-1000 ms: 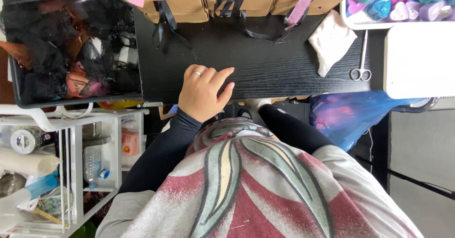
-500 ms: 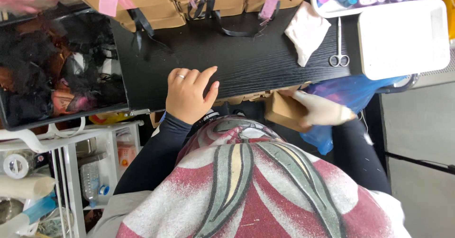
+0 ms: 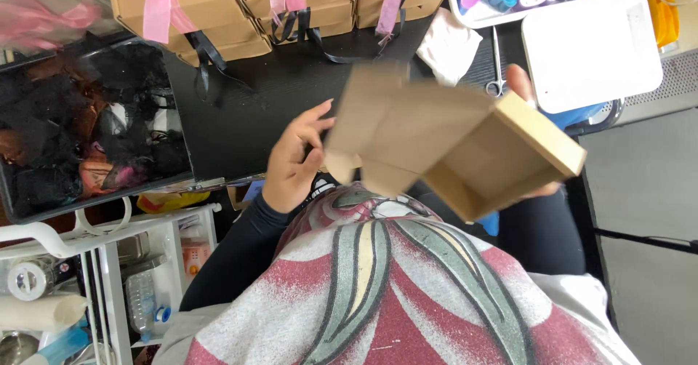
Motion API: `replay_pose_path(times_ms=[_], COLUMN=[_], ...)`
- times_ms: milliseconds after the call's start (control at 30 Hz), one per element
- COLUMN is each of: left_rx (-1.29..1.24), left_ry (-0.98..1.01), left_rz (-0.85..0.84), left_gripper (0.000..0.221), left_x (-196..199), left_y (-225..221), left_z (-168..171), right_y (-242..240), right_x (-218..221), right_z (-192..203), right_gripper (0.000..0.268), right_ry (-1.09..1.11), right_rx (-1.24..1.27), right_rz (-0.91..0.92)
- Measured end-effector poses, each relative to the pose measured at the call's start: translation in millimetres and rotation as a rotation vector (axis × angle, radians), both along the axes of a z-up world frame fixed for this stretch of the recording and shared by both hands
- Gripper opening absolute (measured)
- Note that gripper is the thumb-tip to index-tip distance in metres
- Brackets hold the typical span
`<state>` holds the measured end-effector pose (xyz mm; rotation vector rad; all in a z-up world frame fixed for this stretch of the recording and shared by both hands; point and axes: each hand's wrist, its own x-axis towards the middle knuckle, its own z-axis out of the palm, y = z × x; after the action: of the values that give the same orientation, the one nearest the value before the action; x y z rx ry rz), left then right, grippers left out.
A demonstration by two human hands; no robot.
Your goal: Packaging heart-shaped items into gift boxes with shredded paper and ribbons.
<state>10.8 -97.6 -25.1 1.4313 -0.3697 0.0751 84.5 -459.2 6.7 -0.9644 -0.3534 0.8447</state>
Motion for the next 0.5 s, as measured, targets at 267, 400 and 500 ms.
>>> replay_pose_path(times_ms=[267, 400, 500], left_rx=[-0.370, -0.005, 0.404], left_ry=[0.138, -0.083, -0.177], left_rz=[-0.133, 0.150, 0.380], left_gripper=[0.047, 0.072, 0.083], left_x=[-20.9, -9.7, 11.1], left_y=[-11.3, -18.8, -20.0], left_z=[1.3, 21.8, 34.5], right_y=[88.6, 104.5, 100.9], right_x=[5.7, -1.3, -16.0], right_z=[-17.7, -17.2, -34.2], right_gripper=[0.065, 0.097, 0.094], right_ry=[0.418, -0.243, 0.063], right_rx=[0.213, 0.149, -0.009], right_rz=[-0.237, -0.091, -0.157])
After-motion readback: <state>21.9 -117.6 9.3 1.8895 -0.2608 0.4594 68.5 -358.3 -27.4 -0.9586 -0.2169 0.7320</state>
